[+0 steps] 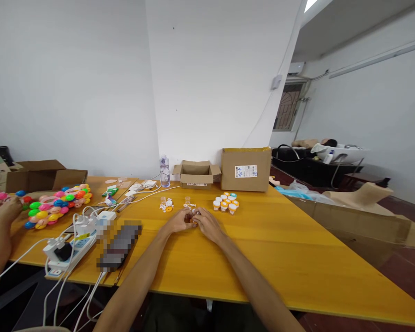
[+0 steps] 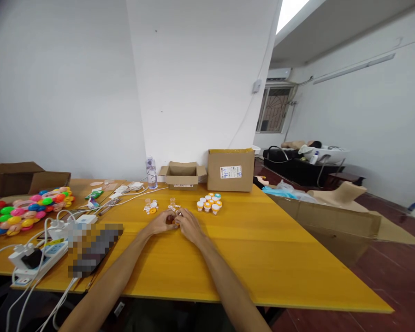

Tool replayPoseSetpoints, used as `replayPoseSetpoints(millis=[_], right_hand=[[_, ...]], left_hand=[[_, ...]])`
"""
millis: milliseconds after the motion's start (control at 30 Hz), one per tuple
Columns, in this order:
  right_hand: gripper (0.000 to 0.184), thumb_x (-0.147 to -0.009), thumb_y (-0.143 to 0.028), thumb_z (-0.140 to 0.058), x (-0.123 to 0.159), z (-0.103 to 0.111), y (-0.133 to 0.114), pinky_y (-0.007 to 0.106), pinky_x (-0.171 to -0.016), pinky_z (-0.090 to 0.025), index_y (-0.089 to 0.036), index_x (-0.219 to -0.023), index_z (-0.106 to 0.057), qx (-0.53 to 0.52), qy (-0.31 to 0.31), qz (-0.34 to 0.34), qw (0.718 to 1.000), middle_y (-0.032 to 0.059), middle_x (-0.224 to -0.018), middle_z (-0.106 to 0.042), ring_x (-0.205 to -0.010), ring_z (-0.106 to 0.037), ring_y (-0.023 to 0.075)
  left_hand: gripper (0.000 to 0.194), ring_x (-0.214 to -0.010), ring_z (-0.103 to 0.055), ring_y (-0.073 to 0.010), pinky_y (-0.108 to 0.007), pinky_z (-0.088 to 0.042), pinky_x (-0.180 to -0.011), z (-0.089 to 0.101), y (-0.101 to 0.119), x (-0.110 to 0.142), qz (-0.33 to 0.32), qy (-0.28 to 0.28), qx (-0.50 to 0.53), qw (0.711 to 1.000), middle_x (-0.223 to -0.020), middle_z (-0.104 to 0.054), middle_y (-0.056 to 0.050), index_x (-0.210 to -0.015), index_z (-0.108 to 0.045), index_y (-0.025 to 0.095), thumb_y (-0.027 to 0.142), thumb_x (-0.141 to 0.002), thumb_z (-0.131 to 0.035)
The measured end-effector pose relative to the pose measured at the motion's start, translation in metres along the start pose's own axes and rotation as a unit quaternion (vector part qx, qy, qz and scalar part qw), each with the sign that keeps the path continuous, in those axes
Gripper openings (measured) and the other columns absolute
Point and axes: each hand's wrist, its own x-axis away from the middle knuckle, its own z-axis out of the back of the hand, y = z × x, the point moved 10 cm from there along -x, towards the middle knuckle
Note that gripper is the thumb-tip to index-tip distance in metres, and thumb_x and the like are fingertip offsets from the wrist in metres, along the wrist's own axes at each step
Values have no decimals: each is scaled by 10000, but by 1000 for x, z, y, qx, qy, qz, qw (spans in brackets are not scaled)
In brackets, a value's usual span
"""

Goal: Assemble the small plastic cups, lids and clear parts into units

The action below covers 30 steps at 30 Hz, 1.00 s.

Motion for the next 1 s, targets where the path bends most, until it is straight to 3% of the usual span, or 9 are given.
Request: replayPoseSetpoints(millis=[267, 433, 600, 733, 867, 1000], right_hand=[[218, -830, -68, -512, 1, 11, -9, 332, -856, -440, -214, -775, -664, -18, -3, -5, 1000, 54, -1017, -600, -956, -550, 185], [219, -866, -118, -484, 1, 22, -4, 338, -863, -451, -231, -908, -666, -43, 43, -19, 998, 56, -1011, -611, -958, -570, 189], [212, -904, -224, -453, 2, 28, 15, 330, -845, -476, -237, -958, -657, -137, 83, -78, 984, 44, -967, -645, -939, -609, 186], [223, -901, -366, -477, 3, 12, 36, 304, -735, -505, -216, -933, -639, -264, 77, -145, 950, 35, -898, -696, -825, -641, 179], [199, -836, -380, -551, 4, -5, 49, 297, -689, -514, -196, -875, -616, -334, 69, -171, 924, 14, -773, -704, -710, -650, 165], [124, -785, -309, -563, 9, 0, 67, 310, -669, -526, -200, -814, -614, -326, 95, -210, 917, 20, -751, -705, -701, -662, 181]], left_hand=[[169, -648, -451, -113, -245, -405, -633, 0, -1, -1, 12, 3, 22, 1000, -703, -496, 25, -733, -546, 167, 294, -711, -655], [168, -669, -469, -120, -251, -415, -656, 5, 2, 0, 9, 19, 26, 999, -731, -528, 17, -780, -574, 167, 287, -706, -666], [179, -751, -513, -152, -275, -435, -725, 21, 7, 0, 6, 75, 19, 997, -793, -573, 4, -825, -615, 189, 291, -698, -689], [160, -806, -536, -163, -285, -441, -763, 26, 14, -1, -9, 107, 20, 994, -858, -597, -11, -854, -637, 202, 288, -726, -679], [202, -814, -544, -167, -293, -447, -769, 18, 16, -2, -13, 91, 30, 995, -879, -600, -20, -900, -643, 202, 297, -729, -696], [307, -803, -543, -162, -291, -448, -763, 8, 12, -1, -15, 54, 39, 998, -890, -608, -22, -958, -633, 189, 253, -679, -744]])
